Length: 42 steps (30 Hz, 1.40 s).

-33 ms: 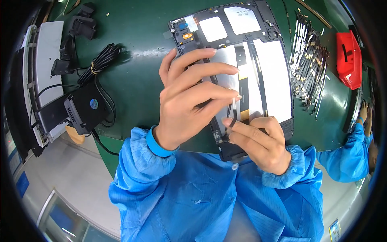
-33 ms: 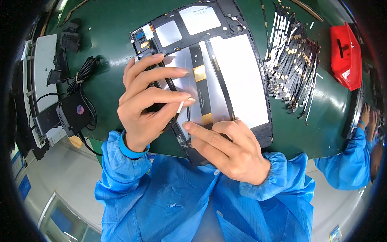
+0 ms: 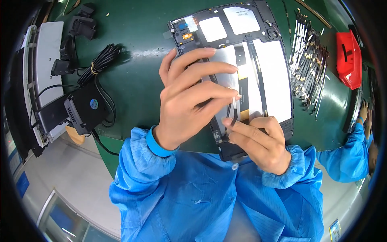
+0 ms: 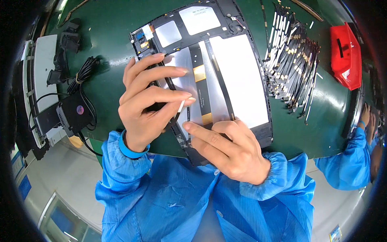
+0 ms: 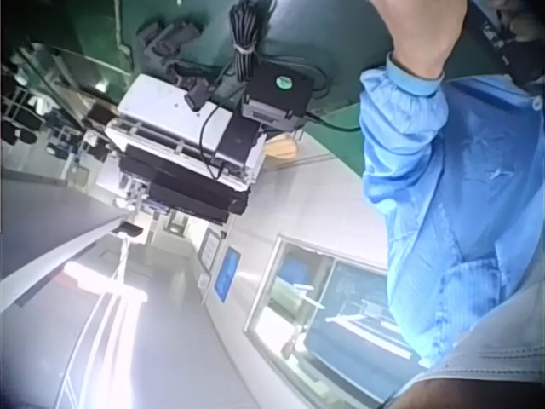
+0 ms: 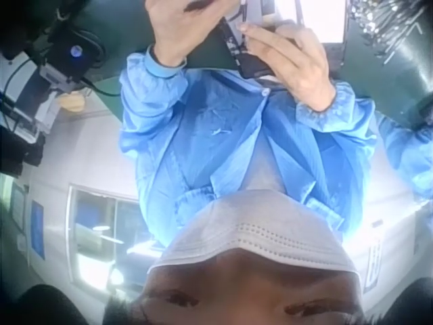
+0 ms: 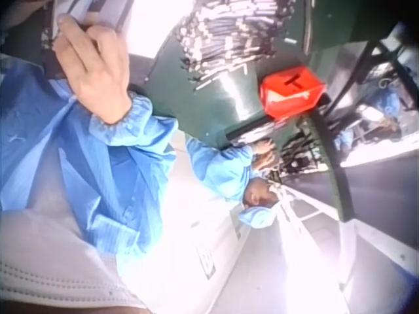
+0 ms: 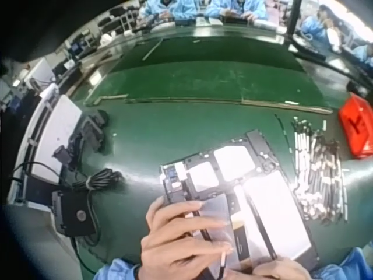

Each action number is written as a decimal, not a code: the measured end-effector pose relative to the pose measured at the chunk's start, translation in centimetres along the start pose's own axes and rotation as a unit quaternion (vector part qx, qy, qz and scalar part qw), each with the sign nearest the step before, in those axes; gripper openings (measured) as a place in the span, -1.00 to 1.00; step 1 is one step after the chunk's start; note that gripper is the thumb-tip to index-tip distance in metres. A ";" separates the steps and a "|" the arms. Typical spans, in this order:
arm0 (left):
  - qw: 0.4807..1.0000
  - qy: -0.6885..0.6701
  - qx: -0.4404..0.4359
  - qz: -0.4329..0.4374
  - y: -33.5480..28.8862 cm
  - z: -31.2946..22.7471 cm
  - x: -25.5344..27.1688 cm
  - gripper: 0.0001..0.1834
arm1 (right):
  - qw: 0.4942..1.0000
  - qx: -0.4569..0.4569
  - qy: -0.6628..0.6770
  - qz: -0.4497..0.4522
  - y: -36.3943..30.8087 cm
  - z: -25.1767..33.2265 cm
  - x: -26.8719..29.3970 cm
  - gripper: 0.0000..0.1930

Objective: The person assembles internal components and ribbon cables into a tablet housing, taking the components from a plastic container and placing them into the housing with tweezers.

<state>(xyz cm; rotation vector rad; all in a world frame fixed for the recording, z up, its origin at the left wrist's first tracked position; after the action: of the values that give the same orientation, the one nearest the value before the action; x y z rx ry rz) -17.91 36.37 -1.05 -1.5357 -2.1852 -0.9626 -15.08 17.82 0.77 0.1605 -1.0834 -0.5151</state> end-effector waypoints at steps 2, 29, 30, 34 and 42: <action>1.000 0.001 0.019 -0.003 0.1 0.2 -0.2 -0.81 | 1.000 -0.001 -0.002 0.000 0.1 0.0 0.0 -0.83; 0.953 0.249 0.042 0.168 -4.1 -2.4 1.8 -0.28 | 0.997 -0.018 -0.025 0.076 1.2 0.9 1.7 -0.81; 0.957 0.244 0.036 0.154 -3.6 -2.3 1.7 -0.30 | 0.994 -0.021 -0.028 0.102 1.3 1.0 1.8 -0.78; 0.958 0.261 0.010 0.119 -1.5 -0.9 0.9 -0.35 | 0.985 -0.067 0.143 0.073 1.3 0.7 2.8 -0.71; 0.986 0.157 0.028 0.057 -0.1 -0.3 0.4 -0.54 | 0.982 -0.124 0.081 0.116 2.1 0.9 3.5 -0.49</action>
<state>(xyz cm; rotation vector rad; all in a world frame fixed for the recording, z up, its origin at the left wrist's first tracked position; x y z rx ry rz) -18.20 36.45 -0.63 -1.3624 -1.8701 -1.0183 -13.89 18.15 4.73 -0.1401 -0.8576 -0.4154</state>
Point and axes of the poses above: each hand's wrist, its own y-axis towards the middle knuckle, its own x-axis out of the back of the hand, z = x × y, the point moved 2 cm from there along y, towards the middle knuckle, and after that the axes turned 6 degrees about x, right-handed, at the moved point
